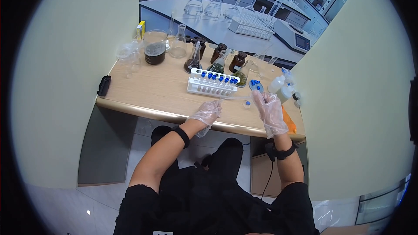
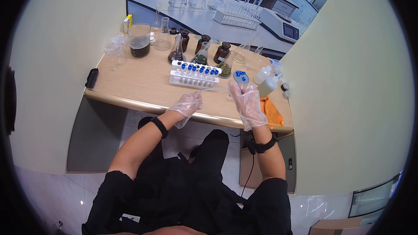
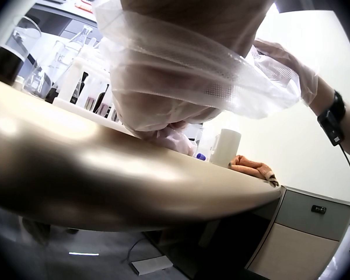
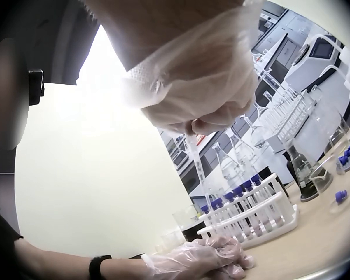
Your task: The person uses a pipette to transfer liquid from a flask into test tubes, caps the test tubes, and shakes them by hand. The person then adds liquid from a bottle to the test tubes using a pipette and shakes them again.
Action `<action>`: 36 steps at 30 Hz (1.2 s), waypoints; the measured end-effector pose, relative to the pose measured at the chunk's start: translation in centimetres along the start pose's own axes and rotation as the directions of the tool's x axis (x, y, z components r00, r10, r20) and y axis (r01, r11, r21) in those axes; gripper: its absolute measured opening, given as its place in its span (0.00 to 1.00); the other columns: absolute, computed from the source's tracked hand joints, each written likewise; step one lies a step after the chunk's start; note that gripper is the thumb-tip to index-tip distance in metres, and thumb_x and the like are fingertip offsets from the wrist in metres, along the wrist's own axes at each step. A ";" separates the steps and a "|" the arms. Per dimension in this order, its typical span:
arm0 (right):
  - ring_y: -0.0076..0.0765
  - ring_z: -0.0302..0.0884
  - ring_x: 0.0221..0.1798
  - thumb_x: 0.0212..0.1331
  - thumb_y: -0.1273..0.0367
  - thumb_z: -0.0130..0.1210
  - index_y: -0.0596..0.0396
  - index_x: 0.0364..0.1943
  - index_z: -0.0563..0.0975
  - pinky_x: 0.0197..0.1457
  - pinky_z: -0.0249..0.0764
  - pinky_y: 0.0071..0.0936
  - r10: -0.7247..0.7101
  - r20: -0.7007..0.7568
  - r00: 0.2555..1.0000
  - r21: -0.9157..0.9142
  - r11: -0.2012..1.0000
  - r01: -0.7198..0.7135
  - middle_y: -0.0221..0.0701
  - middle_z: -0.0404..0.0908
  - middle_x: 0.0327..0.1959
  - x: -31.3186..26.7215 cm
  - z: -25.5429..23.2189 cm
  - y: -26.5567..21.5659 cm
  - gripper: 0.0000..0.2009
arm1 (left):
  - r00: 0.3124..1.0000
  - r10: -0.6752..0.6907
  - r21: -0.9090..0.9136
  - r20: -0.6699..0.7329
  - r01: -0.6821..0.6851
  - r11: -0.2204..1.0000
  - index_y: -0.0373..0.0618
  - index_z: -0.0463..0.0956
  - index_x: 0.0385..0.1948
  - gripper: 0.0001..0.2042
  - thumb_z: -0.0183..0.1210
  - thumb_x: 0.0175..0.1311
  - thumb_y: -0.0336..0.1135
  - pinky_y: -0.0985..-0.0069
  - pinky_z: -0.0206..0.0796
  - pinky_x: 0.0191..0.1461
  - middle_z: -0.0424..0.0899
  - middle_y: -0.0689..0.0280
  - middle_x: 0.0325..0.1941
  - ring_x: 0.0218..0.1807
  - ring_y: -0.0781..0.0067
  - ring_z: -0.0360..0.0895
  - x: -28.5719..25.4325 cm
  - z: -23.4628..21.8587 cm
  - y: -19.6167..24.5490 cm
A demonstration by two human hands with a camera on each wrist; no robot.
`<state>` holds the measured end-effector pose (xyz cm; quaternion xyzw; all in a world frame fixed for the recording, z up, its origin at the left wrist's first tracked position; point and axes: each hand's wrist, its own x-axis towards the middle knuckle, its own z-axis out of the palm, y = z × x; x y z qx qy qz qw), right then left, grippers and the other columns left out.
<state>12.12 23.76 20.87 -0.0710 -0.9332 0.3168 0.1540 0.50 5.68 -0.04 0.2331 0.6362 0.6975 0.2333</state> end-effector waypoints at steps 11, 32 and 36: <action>0.36 0.62 0.22 0.74 0.65 0.58 0.60 0.27 0.75 0.26 0.59 0.39 -0.176 -0.009 0.984 0.032 0.984 0.176 0.37 0.69 0.18 0.5 1.2 2.5 0.17 | 0.999 -0.047 -0.200 -0.014 0.043 0.979 0.42 0.73 0.34 0.07 0.50 0.69 0.18 0.76 0.69 0.42 0.69 0.73 0.32 0.34 0.79 0.69 0.1 0.2 -0.2; 0.23 0.49 0.27 0.73 0.51 0.61 0.57 0.17 0.65 0.28 0.51 0.37 0.000 -0.060 0.998 0.154 0.988 0.009 0.24 0.56 0.18 -0.6 0.5 0.1 0.31 | 0.999 -0.031 -0.124 -0.034 0.026 0.992 0.42 0.75 0.36 0.05 0.53 0.76 0.25 0.74 0.72 0.43 0.71 0.73 0.32 0.35 0.79 0.72 0.2 0.3 -0.2; 0.19 0.49 0.25 0.74 0.55 0.61 0.54 0.16 0.65 0.26 0.49 0.33 -0.040 -0.081 0.996 0.164 0.985 0.053 0.20 0.57 0.17 -0.2 1.0 1.1 0.28 | 0.999 -0.041 -0.114 -0.012 0.040 0.993 0.41 0.75 0.38 0.04 0.52 0.76 0.26 0.74 0.72 0.44 0.71 0.74 0.33 0.36 0.79 0.72 0.1 0.2 -0.1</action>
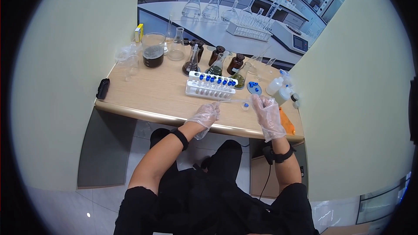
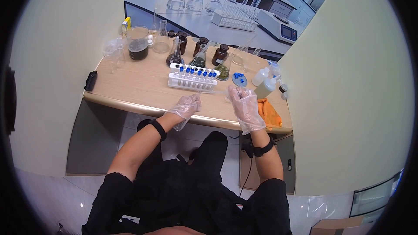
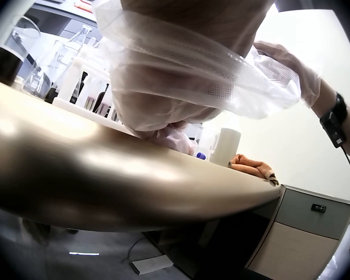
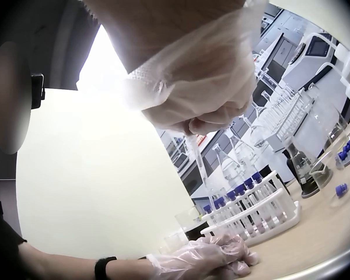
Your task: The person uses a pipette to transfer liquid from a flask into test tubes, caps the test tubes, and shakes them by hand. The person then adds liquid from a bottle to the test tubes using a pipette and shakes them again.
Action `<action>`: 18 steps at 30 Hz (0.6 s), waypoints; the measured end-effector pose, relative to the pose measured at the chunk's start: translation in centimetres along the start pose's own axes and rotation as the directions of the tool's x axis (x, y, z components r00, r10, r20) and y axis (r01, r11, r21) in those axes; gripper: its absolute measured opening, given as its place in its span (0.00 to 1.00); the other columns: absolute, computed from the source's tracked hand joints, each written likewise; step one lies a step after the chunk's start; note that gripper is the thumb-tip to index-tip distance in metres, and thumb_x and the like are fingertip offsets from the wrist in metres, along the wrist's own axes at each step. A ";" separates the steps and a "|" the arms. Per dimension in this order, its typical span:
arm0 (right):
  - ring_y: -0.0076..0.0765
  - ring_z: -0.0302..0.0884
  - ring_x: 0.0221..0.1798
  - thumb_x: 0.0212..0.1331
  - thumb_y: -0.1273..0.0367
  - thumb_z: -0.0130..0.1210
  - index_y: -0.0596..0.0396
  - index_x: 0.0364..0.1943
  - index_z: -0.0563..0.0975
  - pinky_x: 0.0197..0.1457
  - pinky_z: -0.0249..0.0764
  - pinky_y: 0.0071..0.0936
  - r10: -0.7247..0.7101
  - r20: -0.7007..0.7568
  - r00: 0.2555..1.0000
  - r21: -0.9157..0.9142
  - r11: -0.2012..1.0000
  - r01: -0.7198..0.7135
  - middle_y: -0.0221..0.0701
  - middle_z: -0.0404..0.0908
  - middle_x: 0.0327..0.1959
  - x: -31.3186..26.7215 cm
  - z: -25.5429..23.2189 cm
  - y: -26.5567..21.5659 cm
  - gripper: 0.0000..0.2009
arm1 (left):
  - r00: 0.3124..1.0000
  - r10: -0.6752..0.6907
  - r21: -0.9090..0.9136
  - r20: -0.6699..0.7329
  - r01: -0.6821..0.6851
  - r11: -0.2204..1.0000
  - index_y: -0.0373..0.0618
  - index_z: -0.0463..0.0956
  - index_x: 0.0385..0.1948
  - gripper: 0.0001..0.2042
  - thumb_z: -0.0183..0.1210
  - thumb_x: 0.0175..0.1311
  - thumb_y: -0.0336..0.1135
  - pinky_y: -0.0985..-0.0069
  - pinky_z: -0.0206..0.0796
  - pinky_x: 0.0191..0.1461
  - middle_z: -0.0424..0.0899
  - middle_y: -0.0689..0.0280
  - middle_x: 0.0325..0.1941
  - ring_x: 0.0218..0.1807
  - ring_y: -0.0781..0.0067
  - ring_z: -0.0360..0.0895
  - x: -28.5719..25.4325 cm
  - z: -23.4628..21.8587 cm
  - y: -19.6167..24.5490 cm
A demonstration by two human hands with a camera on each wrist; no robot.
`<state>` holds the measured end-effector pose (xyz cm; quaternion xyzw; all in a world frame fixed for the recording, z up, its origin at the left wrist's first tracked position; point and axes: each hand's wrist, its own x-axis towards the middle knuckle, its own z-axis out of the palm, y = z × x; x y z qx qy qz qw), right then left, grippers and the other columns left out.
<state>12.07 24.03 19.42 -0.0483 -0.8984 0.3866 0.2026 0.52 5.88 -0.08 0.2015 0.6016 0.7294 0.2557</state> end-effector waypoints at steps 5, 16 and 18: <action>0.15 0.51 0.24 0.74 0.60 0.60 0.51 0.17 0.66 0.25 0.48 0.29 -0.043 0.017 0.999 0.056 0.998 0.042 0.15 0.59 0.18 0.0 0.4 1.6 0.26 | 0.998 -0.060 -0.076 -0.032 0.057 0.995 0.41 0.76 0.44 0.04 0.51 0.78 0.26 0.75 0.73 0.45 0.73 0.73 0.34 0.37 0.79 0.73 -0.1 0.3 0.4; 0.16 0.51 0.25 0.73 0.61 0.62 0.53 0.19 0.69 0.26 0.50 0.29 -0.017 0.054 0.998 0.059 0.998 0.014 0.16 0.60 0.19 -0.5 -0.2 0.1 0.23 | 0.999 -0.039 -0.072 0.009 0.039 0.997 0.41 0.75 0.38 0.04 0.51 0.76 0.25 0.74 0.73 0.44 0.72 0.72 0.33 0.35 0.79 0.73 0.5 -0.2 -0.6; 0.17 0.52 0.26 0.73 0.60 0.62 0.54 0.20 0.70 0.27 0.51 0.29 0.007 0.069 0.998 0.100 0.995 -0.014 0.18 0.61 0.20 -0.7 -0.4 -0.3 0.23 | 0.999 -0.051 -0.108 0.004 0.051 0.993 0.41 0.75 0.38 0.04 0.51 0.75 0.25 0.74 0.73 0.44 0.72 0.72 0.32 0.35 0.79 0.72 0.8 -0.2 -1.1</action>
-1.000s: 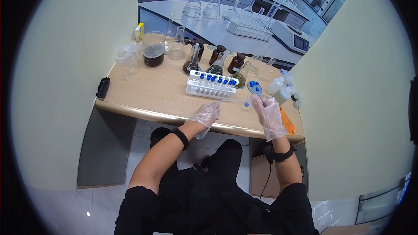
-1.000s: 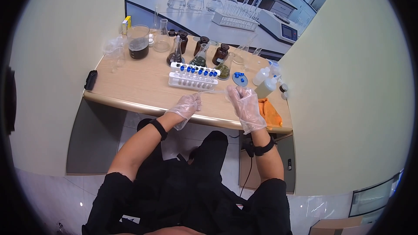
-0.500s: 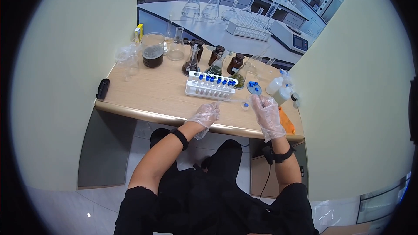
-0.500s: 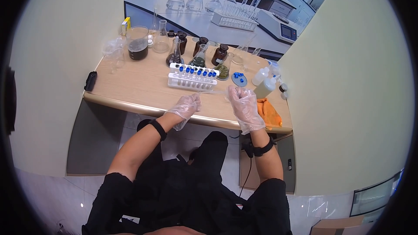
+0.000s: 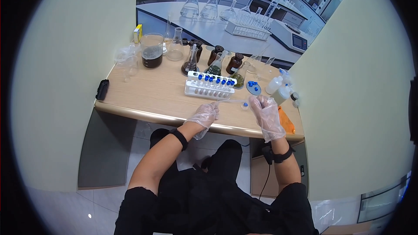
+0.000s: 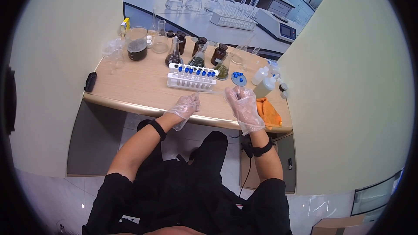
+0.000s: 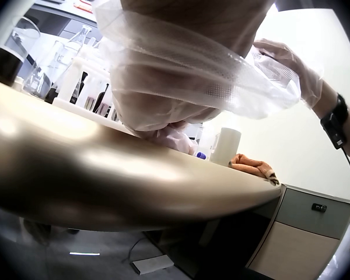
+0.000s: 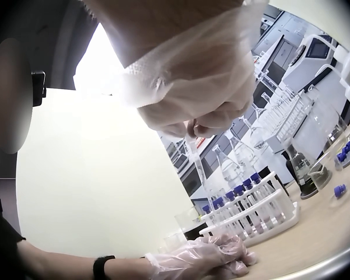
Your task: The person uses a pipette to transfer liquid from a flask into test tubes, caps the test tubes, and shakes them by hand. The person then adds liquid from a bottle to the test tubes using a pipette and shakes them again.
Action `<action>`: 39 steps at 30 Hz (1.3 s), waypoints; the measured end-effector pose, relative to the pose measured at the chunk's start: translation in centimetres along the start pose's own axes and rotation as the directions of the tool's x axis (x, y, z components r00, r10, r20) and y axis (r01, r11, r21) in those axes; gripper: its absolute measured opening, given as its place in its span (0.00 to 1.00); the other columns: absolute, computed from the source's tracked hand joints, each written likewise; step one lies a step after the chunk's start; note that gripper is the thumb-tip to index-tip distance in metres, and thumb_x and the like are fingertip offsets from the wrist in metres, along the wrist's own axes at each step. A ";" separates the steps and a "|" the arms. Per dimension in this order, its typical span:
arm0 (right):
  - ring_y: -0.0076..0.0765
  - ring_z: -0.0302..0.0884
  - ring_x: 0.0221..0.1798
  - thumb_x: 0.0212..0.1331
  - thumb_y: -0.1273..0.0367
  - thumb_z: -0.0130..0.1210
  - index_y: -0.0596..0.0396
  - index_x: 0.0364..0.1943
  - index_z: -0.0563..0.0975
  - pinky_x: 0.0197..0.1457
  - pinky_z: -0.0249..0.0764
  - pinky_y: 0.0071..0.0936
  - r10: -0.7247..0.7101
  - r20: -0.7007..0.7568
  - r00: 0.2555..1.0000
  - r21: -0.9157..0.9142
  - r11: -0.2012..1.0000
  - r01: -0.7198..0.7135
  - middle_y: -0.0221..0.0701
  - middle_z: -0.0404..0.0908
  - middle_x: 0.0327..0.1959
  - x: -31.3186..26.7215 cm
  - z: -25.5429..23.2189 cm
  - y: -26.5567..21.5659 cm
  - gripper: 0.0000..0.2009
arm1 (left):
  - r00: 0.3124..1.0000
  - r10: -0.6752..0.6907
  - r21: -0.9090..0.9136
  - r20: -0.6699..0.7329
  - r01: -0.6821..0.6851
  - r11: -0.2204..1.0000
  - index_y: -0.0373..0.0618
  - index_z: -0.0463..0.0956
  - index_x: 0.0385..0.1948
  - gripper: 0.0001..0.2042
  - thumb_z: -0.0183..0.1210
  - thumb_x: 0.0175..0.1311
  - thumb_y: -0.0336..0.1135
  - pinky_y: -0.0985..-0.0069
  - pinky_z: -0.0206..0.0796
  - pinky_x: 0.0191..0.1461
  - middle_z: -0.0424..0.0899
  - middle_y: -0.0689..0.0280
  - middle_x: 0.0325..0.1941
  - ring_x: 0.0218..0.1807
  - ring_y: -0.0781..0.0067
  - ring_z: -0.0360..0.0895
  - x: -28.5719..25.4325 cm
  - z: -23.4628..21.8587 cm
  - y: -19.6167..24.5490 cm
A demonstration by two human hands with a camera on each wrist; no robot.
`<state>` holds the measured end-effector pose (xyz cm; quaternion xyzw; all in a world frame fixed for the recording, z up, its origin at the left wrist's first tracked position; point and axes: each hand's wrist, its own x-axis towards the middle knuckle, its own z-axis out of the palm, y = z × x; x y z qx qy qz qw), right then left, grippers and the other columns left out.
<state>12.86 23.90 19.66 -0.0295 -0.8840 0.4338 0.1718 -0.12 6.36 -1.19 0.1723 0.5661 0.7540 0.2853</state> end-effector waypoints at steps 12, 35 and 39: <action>0.16 0.57 0.27 0.70 0.57 0.65 0.57 0.28 0.78 0.29 0.55 0.25 -0.011 0.000 1.000 0.044 0.999 0.011 0.17 0.66 0.22 -0.1 -0.1 0.8 0.18 | 1.000 -0.026 0.042 -0.012 0.026 0.999 0.40 0.76 0.40 0.03 0.54 0.76 0.26 0.74 0.73 0.44 0.74 0.72 0.33 0.36 0.79 0.73 -0.2 0.0 0.5; 0.17 0.57 0.27 0.76 0.59 0.58 0.59 0.28 0.77 0.29 0.57 0.27 -0.048 -0.056 0.997 0.028 0.998 0.049 0.20 0.66 0.21 0.6 -0.5 1.6 0.20 | 0.991 0.135 0.334 -0.001 -0.127 0.934 0.45 0.73 0.36 0.07 0.49 0.78 0.32 0.74 0.73 0.45 0.73 0.73 0.32 0.35 0.78 0.74 -1.7 0.5 1.9; 0.22 0.58 0.27 0.77 0.59 0.56 0.59 0.27 0.75 0.30 0.57 0.31 -0.078 -0.093 0.993 -0.035 0.997 0.075 0.24 0.66 0.20 0.9 -0.7 1.5 0.21 | 0.994 0.104 0.413 -0.039 -0.079 0.907 0.46 0.73 0.37 0.09 0.48 0.80 0.37 0.74 0.74 0.46 0.72 0.73 0.32 0.35 0.77 0.74 -1.6 0.5 2.3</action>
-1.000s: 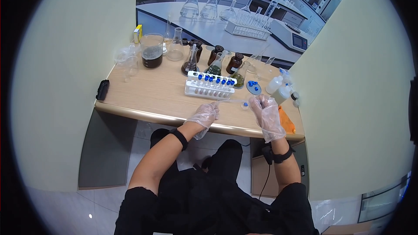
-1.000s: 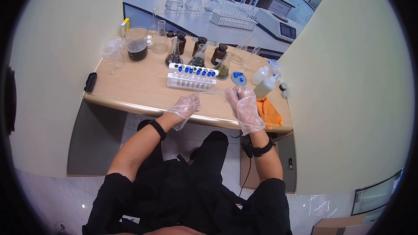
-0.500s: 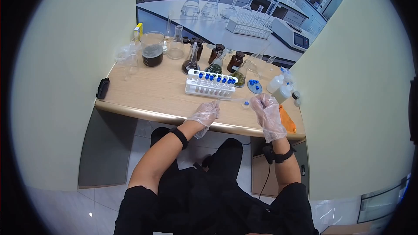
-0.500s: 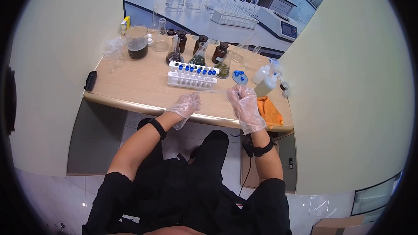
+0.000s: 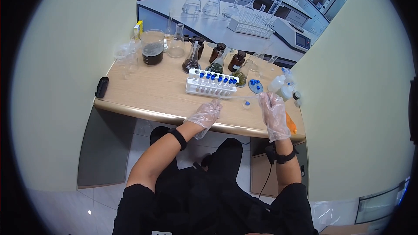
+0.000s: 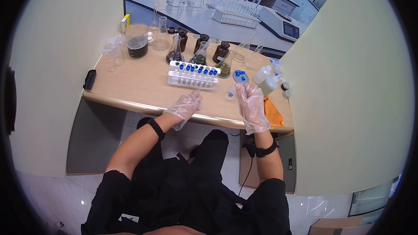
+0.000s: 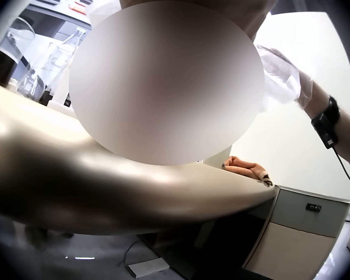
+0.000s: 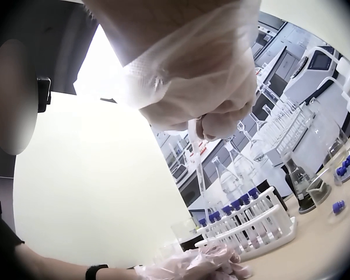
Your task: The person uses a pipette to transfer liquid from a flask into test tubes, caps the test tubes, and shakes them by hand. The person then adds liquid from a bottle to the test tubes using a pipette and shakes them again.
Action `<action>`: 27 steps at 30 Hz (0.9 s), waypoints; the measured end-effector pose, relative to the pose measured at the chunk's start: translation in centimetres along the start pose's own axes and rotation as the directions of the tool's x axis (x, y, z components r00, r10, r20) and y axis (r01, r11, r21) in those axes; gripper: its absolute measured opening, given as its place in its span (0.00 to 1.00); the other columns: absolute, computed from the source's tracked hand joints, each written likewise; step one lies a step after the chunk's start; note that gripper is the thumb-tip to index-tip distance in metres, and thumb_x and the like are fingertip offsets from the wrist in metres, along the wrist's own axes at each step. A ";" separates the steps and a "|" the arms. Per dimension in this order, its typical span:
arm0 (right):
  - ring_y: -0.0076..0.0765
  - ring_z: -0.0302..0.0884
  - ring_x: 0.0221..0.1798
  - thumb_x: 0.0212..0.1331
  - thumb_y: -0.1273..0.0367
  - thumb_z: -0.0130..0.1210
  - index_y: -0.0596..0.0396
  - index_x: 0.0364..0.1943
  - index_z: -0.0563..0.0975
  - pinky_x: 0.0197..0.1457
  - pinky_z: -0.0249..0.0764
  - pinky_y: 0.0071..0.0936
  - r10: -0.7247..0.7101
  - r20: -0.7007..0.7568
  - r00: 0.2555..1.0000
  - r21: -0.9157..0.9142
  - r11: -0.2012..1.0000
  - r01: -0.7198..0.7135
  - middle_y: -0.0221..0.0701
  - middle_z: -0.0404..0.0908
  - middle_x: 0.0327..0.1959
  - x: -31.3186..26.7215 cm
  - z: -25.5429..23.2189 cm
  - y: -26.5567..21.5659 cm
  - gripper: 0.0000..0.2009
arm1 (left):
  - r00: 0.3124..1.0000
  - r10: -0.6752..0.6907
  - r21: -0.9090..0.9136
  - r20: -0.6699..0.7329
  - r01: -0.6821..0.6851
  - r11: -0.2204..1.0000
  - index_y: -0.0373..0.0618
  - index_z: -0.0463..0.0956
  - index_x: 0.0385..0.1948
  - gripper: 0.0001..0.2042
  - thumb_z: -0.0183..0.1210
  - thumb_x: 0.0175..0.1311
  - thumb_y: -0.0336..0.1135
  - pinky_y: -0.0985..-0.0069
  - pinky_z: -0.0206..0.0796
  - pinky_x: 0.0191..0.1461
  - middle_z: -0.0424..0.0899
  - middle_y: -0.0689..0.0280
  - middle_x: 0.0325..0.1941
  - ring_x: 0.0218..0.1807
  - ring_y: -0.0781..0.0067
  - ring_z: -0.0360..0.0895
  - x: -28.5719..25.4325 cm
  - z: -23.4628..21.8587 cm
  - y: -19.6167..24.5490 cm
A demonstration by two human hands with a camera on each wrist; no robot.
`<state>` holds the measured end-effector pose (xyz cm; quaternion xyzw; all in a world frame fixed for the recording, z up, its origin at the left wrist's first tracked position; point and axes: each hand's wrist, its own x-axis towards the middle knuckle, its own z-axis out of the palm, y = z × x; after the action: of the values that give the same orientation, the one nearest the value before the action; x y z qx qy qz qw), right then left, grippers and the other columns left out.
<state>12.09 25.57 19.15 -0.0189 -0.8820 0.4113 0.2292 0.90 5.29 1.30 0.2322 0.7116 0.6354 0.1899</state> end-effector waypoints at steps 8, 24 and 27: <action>0.28 0.61 0.28 0.77 0.60 0.55 0.60 0.27 0.76 0.32 0.59 0.37 -0.088 -0.128 0.988 -0.119 0.990 0.073 0.30 0.68 0.21 1.9 -0.8 -1.6 0.20 | 0.981 0.178 0.066 -0.083 -0.173 0.983 0.39 0.78 0.51 0.11 0.50 0.77 0.33 0.69 0.76 0.46 0.86 0.58 0.44 0.42 0.67 0.84 -0.1 0.1 -1.4; 0.66 0.82 0.44 0.71 0.55 0.55 0.63 0.33 0.83 0.50 0.75 0.51 -0.342 0.116 0.932 -0.504 0.788 0.352 0.57 0.84 0.37 23.6 9.6 -7.2 0.21 | 0.997 0.079 0.058 0.025 -0.080 0.995 0.36 0.77 0.60 0.19 0.49 0.82 0.42 0.67 0.75 0.51 0.87 0.54 0.53 0.47 0.66 0.84 1.0 0.0 -3.9; 0.66 0.83 0.48 0.70 0.55 0.54 0.62 0.35 0.84 0.53 0.77 0.50 -0.317 0.159 0.935 -0.537 0.767 0.351 0.57 0.85 0.40 28.5 13.6 -5.5 0.21 | 0.992 0.117 -0.094 -0.051 -0.121 0.988 0.40 0.78 0.57 0.17 0.50 0.81 0.43 0.63 0.76 0.49 0.88 0.53 0.50 0.45 0.61 0.86 1.3 0.6 -5.1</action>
<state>-18.23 18.48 26.71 0.0844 -0.9586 0.0891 0.2569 -0.27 6.09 -3.84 0.2504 0.6690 0.6843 0.1464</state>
